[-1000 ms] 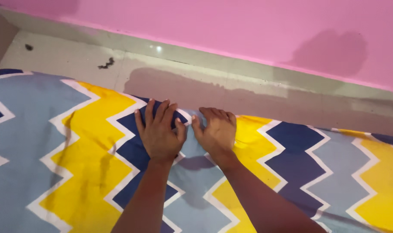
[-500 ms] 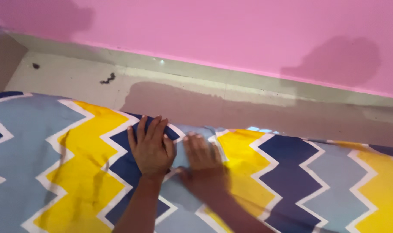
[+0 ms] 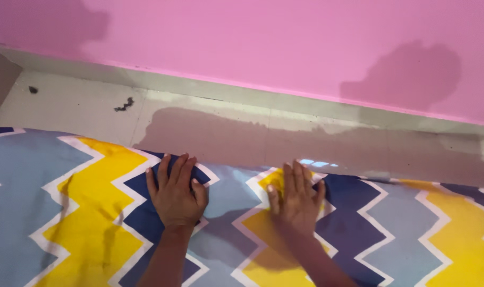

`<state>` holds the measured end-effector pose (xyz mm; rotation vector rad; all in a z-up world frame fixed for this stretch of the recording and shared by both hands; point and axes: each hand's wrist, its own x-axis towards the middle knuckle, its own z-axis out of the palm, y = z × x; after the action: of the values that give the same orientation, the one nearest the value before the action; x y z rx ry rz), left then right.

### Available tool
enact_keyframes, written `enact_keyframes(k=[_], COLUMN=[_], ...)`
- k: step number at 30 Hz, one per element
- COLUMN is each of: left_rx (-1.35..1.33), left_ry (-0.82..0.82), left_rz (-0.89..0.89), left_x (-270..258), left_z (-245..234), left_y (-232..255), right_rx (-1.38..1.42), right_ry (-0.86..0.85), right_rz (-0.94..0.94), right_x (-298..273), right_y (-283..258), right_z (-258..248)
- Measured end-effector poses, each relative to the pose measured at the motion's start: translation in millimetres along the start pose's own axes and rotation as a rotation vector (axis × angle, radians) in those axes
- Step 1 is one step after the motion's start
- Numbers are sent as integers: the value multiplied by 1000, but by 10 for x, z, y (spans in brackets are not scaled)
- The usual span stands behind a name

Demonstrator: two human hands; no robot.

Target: The person tucks the edges of a patterned bedsheet under the mattress and smooths out the surface by hand.

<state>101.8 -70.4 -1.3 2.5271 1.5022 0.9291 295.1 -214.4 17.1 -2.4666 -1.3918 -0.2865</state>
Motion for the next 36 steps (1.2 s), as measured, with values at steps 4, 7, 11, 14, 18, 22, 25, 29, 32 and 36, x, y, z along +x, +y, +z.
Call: enact_keyframes(k=[4,7,11,14,18,22,25,29,32,36], left_rx=[5,8,10,9,14,28,17,24,12,19], left_ry=[-32,-53,-35,-20,-24,-34,-28,-25,-17,-37], left_rz=[-14,8,5,18,5,0,-4,-6,3,-2], left_x=[-29,-42,-19,-46,-17,-3,-13,-1,-18,-8], left_z=[2,10,23,0,-6,-15,-14,-16,-19,-30], left_y=[-13,-35,-51,-13,16,27,20,11,28,11], right_rx=[446,512,472,323,99,46,6,195,496,376], right_ry=[-50,-168,-176,-251,-201,-113,-121,-16,-103,-149], right_rz=[-148,-238,-163,-108,-25,9,57,32,-55,-120], right_x=[73,180,283,268,217,138,126,108,4,63], right_y=[-689,-1314,-1242,-819,-286,151,107,-248,-781,-1009], right_z=[155,218,134,81,102,91,179,188,161,73])
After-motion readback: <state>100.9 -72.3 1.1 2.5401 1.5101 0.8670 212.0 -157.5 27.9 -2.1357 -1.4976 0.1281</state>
